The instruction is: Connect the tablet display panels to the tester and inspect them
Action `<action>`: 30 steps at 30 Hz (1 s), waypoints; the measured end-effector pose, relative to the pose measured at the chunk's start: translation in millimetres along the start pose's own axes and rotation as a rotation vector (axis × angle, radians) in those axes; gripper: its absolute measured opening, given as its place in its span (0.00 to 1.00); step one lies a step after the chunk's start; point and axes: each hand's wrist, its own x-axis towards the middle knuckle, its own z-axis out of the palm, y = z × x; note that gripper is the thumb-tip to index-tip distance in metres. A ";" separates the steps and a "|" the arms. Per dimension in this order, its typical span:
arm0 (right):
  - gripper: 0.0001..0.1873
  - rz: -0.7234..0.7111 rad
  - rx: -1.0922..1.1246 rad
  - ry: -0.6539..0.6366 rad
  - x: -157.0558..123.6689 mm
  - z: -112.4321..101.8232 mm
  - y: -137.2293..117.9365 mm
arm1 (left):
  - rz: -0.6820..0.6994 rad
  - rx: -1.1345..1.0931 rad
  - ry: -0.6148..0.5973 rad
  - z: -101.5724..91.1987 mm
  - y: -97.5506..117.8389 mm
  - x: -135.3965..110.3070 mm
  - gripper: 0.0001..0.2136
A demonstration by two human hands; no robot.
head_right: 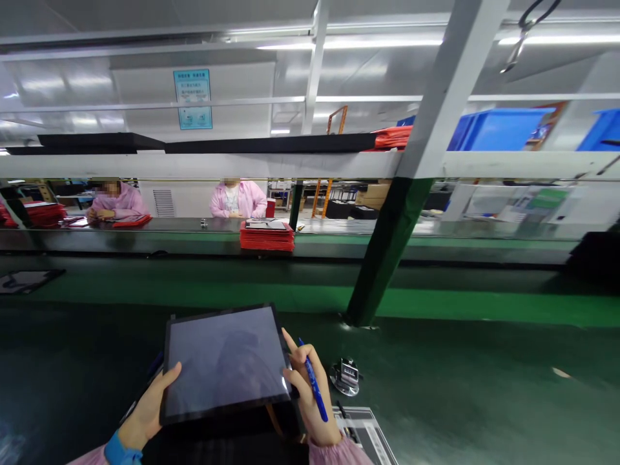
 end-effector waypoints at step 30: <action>0.03 -0.382 -1.045 -0.028 -53.5 -114.3 18.2 | 0.048 0.118 0.163 3.0 9.4 -4.2 0.35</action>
